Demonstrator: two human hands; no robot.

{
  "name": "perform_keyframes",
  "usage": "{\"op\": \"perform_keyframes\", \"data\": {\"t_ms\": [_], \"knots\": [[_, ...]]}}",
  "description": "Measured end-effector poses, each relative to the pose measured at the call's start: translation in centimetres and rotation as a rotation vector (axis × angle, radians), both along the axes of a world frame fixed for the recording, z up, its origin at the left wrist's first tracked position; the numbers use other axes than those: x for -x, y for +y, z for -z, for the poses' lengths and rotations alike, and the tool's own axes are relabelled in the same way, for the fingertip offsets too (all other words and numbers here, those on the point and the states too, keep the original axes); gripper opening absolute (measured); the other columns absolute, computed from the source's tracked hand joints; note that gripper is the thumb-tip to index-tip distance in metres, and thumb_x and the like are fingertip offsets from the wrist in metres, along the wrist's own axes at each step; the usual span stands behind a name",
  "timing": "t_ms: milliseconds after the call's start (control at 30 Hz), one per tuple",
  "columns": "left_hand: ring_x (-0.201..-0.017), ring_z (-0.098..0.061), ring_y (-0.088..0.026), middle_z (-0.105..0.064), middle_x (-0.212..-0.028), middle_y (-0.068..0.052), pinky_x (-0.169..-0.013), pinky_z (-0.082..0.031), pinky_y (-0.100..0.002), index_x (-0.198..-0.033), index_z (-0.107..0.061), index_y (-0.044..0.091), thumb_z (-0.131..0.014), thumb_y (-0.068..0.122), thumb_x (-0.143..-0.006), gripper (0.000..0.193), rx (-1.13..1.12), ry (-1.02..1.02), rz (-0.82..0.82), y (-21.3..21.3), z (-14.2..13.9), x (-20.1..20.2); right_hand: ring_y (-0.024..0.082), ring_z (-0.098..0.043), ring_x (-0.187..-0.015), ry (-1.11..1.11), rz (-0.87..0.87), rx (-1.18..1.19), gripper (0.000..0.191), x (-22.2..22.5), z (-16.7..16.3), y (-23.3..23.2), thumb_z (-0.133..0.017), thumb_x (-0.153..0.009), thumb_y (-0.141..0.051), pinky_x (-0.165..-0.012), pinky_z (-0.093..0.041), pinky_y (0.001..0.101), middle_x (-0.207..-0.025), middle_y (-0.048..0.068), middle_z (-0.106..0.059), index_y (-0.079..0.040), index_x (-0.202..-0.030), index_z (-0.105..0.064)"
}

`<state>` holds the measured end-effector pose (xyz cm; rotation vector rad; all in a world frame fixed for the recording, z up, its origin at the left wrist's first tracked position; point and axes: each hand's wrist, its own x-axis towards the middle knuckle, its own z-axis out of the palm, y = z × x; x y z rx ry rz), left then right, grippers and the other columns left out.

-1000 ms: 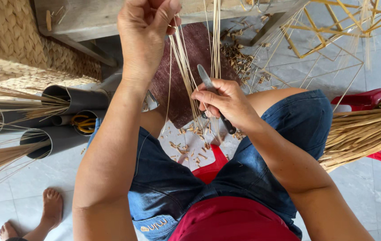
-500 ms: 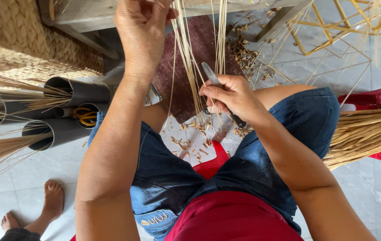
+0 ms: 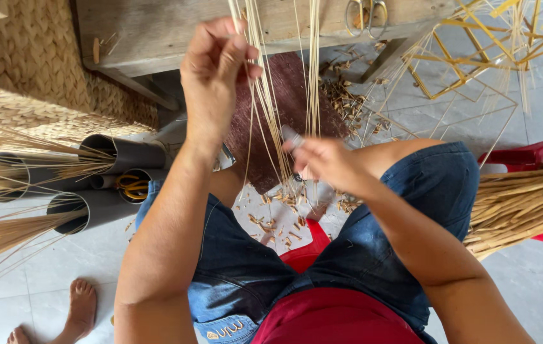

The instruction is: The person sits on a low stool and splits thin bamboo strips with a small knife, pulling strips apart by hand and shaving the edges. Finished strips are set aside with a growing pile of split strips while shavings fall to the floor.

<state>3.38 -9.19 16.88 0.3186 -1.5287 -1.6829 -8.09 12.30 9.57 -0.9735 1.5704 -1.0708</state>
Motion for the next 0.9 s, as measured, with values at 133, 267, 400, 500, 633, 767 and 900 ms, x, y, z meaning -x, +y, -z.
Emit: {"op": "perform_keyframes", "data": {"t_ms": [133, 267, 400, 500, 633, 767, 900], "knots": [[-0.086, -0.068, -0.006, -0.070, -0.104, -0.002, -0.075, -0.062, -0.023, -0.123, -0.069, 0.009, -0.062, 0.009, -0.112, 0.013, 0.038, -0.024, 0.130, 4.4, -0.8, -0.1, 0.006, -0.051, -0.062, -0.085, 0.250, 0.297, 0.037, 3.7, -6.0, 2.8, -0.043, -0.116, -0.021, -0.057, -0.043, 0.0208, -0.082, 0.004, -0.063, -0.001, -0.141, -0.062], [-0.085, -0.067, -0.005, -0.073, -0.102, -0.001, -0.068, -0.058, -0.020, -0.119, -0.072, 0.007, -0.067, 0.007, -0.105, 0.014, 0.145, -0.194, 0.156, 7.9, -2.1, -0.1, 0.007, -0.048, -0.060, -0.147, 0.225, 0.409, 0.051, 3.2, -10.3, 5.3, -0.046, -0.113, -0.019, -0.058, -0.041, 0.0207, -0.077, 0.007, -0.062, -0.003, -0.161, -0.039], [-0.090, -0.070, -0.007, -0.072, -0.102, -0.003, -0.078, -0.059, -0.022, -0.115, -0.070, 0.003, -0.069, 0.002, -0.108, 0.007, 0.329, -0.126, 0.184, 9.7, -3.1, -0.5, 0.008, -0.050, -0.057, -0.251, 0.074, 0.404, 0.057, 2.1, -11.6, 5.1, -0.047, -0.112, -0.016, -0.054, -0.043, 0.0208, -0.076, 0.010, -0.065, -0.004, -0.164, -0.027], [-0.083, -0.070, -0.005, -0.069, -0.099, -0.002, -0.075, -0.061, -0.022, -0.116, -0.069, 0.005, -0.071, 0.001, -0.106, 0.011, 0.353, -0.187, 0.194, 10.3, -3.7, -0.6, 0.008, -0.050, -0.059, -0.276, 0.068, 0.384, 0.056, 1.7, -11.6, 5.1, -0.048, -0.112, -0.015, -0.056, -0.044, 0.0213, -0.080, 0.011, -0.066, -0.004, -0.164, -0.030], [-0.078, -0.068, -0.008, -0.066, -0.093, -0.004, -0.067, -0.057, -0.023, -0.114, -0.071, 0.005, -0.074, 0.000, -0.101, 0.014, 0.426, -0.256, 0.174, 10.6, -4.7, -1.0, 0.009, -0.052, -0.061, -0.295, 0.101, 0.393, 0.052, 1.5, -10.9, 5.6, -0.048, -0.113, -0.014, -0.057, -0.045, 0.0214, -0.082, 0.012, -0.067, -0.004, -0.163, -0.034], [-0.075, -0.066, -0.010, -0.067, -0.091, -0.005, -0.066, -0.053, -0.025, -0.111, -0.071, 0.004, -0.076, 0.000, -0.098, 0.014, 0.487, -0.276, 0.171, 10.7, -5.4, -1.4, 0.009, -0.054, -0.061, -0.254, 0.093, 0.462, 0.047, 1.4, -10.4, 6.0, -0.050, -0.115, -0.014, -0.058, -0.045, 0.0213, -0.082, 0.012, -0.068, -0.004, -0.159, -0.039], [-0.075, -0.066, -0.012, -0.066, -0.088, -0.005, -0.067, -0.052, -0.025, -0.111, -0.072, 0.004, -0.076, -0.001, -0.098, 0.014, 0.470, -0.289, 0.184, 10.8, -5.8, -1.8, 0.007, -0.052, -0.058, -0.179, 0.128, 0.441, 0.045, 1.1, -10.4, 6.1, -0.052, -0.113, -0.015, -0.055, -0.043, 0.0195, -0.079, 0.010, -0.067, -0.003, -0.156, -0.043]]}}
